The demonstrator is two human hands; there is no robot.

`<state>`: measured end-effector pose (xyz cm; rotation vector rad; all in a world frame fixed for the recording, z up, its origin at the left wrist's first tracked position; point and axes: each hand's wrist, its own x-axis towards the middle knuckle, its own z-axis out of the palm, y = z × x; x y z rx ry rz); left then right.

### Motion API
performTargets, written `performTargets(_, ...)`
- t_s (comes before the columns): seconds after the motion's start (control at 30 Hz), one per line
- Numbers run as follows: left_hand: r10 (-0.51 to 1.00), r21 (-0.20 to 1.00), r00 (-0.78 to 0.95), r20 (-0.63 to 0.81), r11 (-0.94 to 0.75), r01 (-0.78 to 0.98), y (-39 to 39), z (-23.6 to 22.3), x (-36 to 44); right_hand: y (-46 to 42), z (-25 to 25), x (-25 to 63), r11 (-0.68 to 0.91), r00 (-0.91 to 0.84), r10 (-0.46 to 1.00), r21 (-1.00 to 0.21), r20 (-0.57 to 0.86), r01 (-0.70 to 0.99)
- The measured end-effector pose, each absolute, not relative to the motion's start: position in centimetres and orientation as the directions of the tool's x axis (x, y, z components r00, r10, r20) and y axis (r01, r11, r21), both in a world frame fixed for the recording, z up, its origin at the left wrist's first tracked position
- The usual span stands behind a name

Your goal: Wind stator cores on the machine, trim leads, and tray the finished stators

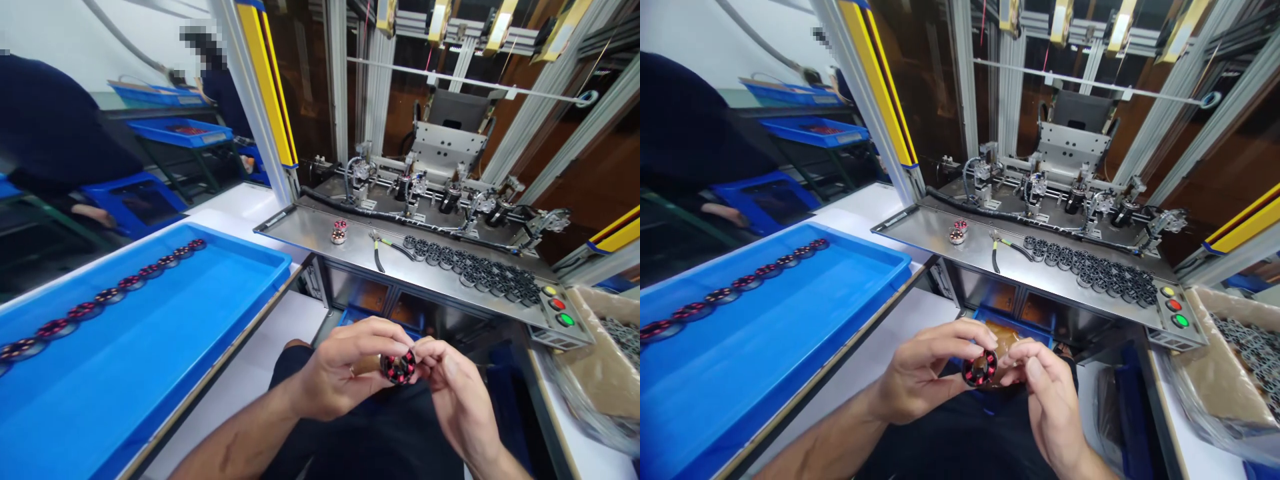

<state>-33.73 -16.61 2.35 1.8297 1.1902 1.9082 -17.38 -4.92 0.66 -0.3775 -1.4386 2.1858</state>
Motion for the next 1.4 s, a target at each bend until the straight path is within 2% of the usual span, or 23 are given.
performTargets(0.17, 0.650, 0.639, -0.122, 0.750, -0.664, 0.389, -16.1, 2.7, -33.6, -4.6, 1.3, -17.5, -0.327, -0.877, 0.480, -0.924, 0.018, -0.198)
performTargets(0.37, 0.668, 0.644, -0.055, 0.742, -0.687, 0.337, -16.1, 2.1, -33.5, -5.2, 1.5, -18.2, -0.587, -0.975, 0.218, -0.804, -0.042, -0.097)
performTargets(0.43, 0.697, 0.670, -0.091, 0.711, -0.634, 0.386, -16.5, 1.5, -33.5, -5.3, 1.1, -18.3, -0.590, -0.973, 0.226, -0.801, -0.037, -0.106)
performTargets(0.5, 0.725, 0.752, -0.267, 0.635, -0.502, 0.427, -16.9, 0.7, -33.3, -5.3, 0.8, -18.2, -0.443, -0.931, 0.363, -0.870, 0.047, -0.216)
performTargets(0.53, 0.731, 0.817, -0.386, 0.562, -0.421, 0.394, -17.0, 0.3, -33.1, -5.2, 0.7, -18.1, -0.288, -0.883, 0.450, -0.915, 0.130, -0.281)
performTargets(0.6, 0.782, 0.937, -0.517, 0.349, -0.312, 0.160, -17.1, -0.3, -32.5, -5.1, 0.5, -17.8, 0.123, -0.751, 0.550, -0.924, 0.367, -0.361)
performTargets(0.67, 0.884, 0.954, -0.435, 0.172, -0.260, -0.151, -17.0, -0.5, -31.8, -5.0, 0.4, -17.4, 0.474, -0.645, 0.498, -0.805, 0.579, -0.358)
performTargets(0.7, 0.923, 0.930, -0.361, 0.132, -0.241, -0.276, -16.9, -0.5, -31.4, -5.1, 0.4, -17.3, 0.584, -0.614, 0.449, -0.733, 0.649, -0.348)
performTargets(0.77, 0.957, 0.883, -0.265, 0.115, -0.221, -0.414, -16.6, -0.2, -30.9, -5.2, 0.4, -17.0, 0.701, -0.582, 0.374, -0.631, 0.722, -0.331)
performTargets(0.83, 0.960, 0.874, -0.255, 0.115, -0.220, -0.433, -16.3, 0.1, -30.7, -5.3, 0.3, -16.8, 0.747, -0.583, 0.338, -0.588, 0.739, -0.312)
performTargets(0.9, 0.944, 0.898, -0.293, 0.153, -0.256, -0.357, -16.2, 0.4, -30.8, -5.2, 0.1, -16.7, 0.762, -0.600, 0.325, -0.578, 0.731, -0.292)
performTargets(0.93, 0.916, 0.919, -0.344, 0.207, -0.302, -0.253, -16.3, 0.5, -30.8, -5.1, 0.1, -16.6, 0.762, -0.608, 0.328, -0.582, 0.724, -0.283)
performTargets(1.0, 0.806, 0.915, -0.445, 0.390, -0.392, 0.091, -16.4, 1.0, -31.0, -5.1, 0.2, -16.6, 0.749, -0.609, 0.352, -0.604, 0.711, -0.272)
performTargets(1.07, 0.674, 0.803, -0.453, 0.584, -0.393, 0.449, -16.5, 1.4, -31.2, -5.2, 0.6, -16.7, 0.709, -0.600, 0.384, -0.640, 0.702, -0.296)
performTargets(1.13, 0.606, 0.684, -0.399, 0.688, -0.356, 0.637, -16.7, 1.8, -31.3, -5.4, 1.2, -17.1, 0.656, -0.611, 0.396, -0.676, 0.686, -0.334)
performTargets(1.2, 0.588, 0.624, -0.356, 0.726, -0.346, 0.701, -16.9, 2.0, -31.3, -5.6, 1.8, -17.5, 0.633, -0.642, 0.379, -0.693, 0.666, -0.345)
performTargets(1.27, 0.594, 0.615, -0.341, 0.729, -0.349, 0.707, -17.0, 1.9, -31.4, -5.6, 2.4, -17.8, 0.650, -0.680, 0.339, -0.685, 0.650, -0.330)
performTargets(1.33, 0.619, 0.667, -0.371, 0.692, -0.353, 0.656, -17.1, 1.5, -31.6, -5.4, 3.0, -17.9, 0.678, -0.708, 0.310, -0.670, 0.635, -0.304)
performTargets(1.4, 0.662, 0.762, -0.425, 0.617, -0.367, 0.534, -17.2, 1.1, -31.6, -5.0, 3.6, -17.8, 0.693, -0.739, 0.293, -0.667, 0.606, -0.272)
